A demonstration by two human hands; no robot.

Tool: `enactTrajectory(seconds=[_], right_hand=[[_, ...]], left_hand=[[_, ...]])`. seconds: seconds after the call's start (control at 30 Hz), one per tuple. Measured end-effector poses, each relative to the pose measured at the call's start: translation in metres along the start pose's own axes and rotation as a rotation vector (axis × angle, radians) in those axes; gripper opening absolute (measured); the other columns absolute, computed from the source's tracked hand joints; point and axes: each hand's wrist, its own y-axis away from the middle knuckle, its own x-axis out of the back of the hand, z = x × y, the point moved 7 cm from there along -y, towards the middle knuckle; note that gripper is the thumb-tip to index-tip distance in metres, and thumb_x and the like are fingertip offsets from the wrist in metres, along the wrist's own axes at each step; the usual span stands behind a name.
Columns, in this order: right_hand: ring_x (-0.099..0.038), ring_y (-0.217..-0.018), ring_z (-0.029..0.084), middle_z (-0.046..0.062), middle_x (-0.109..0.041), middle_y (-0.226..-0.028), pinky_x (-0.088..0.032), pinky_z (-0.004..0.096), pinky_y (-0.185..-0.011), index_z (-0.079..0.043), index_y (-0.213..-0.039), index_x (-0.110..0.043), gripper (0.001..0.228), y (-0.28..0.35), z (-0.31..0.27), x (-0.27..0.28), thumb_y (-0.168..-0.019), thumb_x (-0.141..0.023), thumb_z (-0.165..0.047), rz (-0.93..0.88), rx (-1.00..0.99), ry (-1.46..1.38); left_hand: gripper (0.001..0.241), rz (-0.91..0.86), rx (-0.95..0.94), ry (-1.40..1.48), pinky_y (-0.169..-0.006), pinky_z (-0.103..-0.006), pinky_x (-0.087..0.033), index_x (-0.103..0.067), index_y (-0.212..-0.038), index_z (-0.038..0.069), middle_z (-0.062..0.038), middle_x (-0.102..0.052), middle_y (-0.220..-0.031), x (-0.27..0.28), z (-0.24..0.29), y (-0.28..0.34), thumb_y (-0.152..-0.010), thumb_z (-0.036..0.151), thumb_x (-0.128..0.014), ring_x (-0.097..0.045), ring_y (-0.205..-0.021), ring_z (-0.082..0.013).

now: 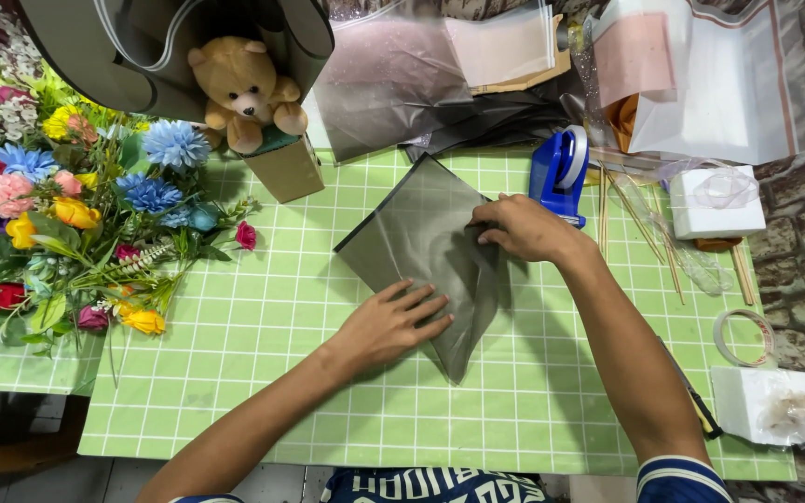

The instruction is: Folding decorative wrapping paper and arranging a teddy bear inside a cardboard holder to create a gift bouquet.

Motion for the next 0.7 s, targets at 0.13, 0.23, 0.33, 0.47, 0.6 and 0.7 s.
enactTrajectory(seconds=[0.13,0.23,0.33,0.47,0.6,0.7], right_hand=[[-0.068,-0.114,0.033,0.005,-0.079,-0.108,-0.037,0.053,-0.119,-0.016,-0.113,-0.068,0.017,0.001,0.004,0.010,-0.096,-0.067,-0.015,0.091,0.004,-0.080],[-0.069,-0.113,0.032,0.006,-0.078,-0.107,-0.045,0.054,-0.112,-0.016,-0.112,-0.066,0.015,0.005,0.009,0.018,-0.097,-0.064,-0.013,0.167,-0.015,-0.175],[-0.072,-0.106,0.034,0.007,-0.079,-0.099,-0.050,0.052,-0.105,-0.013,-0.109,-0.071,0.014,0.006,-0.008,0.030,-0.097,-0.066,-0.008,0.220,0.019,-0.246],[-0.074,-0.097,0.034,0.009,-0.079,-0.095,-0.056,0.049,-0.091,-0.013,-0.104,-0.070,0.009,0.003,-0.029,0.038,-0.096,-0.069,-0.010,0.254,0.041,-0.193],[-0.075,-0.092,0.034,0.008,-0.079,-0.092,-0.059,0.046,-0.085,-0.015,-0.103,-0.072,0.010,-0.003,-0.033,0.033,-0.095,-0.071,-0.010,0.255,0.059,-0.111],[-0.074,-0.092,0.032,0.009,-0.078,-0.094,-0.058,0.043,-0.083,-0.013,-0.103,-0.073,0.009,-0.018,-0.032,0.025,-0.095,-0.071,-0.009,0.231,0.117,-0.123]], left_hand=[[0.024,-0.015,0.022,0.030,-0.103,-0.0566,-0.048,-0.067,-0.118,0.021,-0.010,-0.065,-0.131,-0.029,-0.001,0.007,-0.096,0.020,-0.058,-0.061,-0.127,-0.0313],[0.024,-0.035,0.020,0.075,-0.105,-0.0638,-0.043,-0.066,-0.118,0.021,-0.011,-0.062,-0.135,-0.034,-0.004,0.015,-0.096,0.024,-0.057,-0.057,-0.131,-0.0337],[0.030,0.001,0.050,0.109,-0.107,-0.0720,-0.034,-0.064,-0.122,0.022,-0.011,-0.058,-0.140,-0.040,-0.005,0.022,-0.094,0.031,-0.062,-0.051,-0.137,-0.0370],[0.032,-0.012,0.080,0.201,-0.112,-0.0732,-0.025,-0.066,-0.120,0.022,-0.011,-0.056,-0.144,-0.044,-0.007,0.028,-0.093,0.038,-0.064,-0.046,-0.142,-0.0360],[0.046,-0.043,0.099,0.333,-0.118,-0.0656,-0.023,-0.063,-0.130,0.022,-0.014,-0.052,-0.147,-0.021,-0.005,0.024,-0.095,0.051,-0.060,-0.044,-0.143,-0.0340],[0.040,-0.024,0.133,0.392,-0.119,-0.0607,-0.025,-0.068,-0.122,0.022,-0.013,-0.057,-0.140,-0.021,-0.007,0.026,-0.104,0.049,-0.045,-0.049,-0.139,-0.0310]])
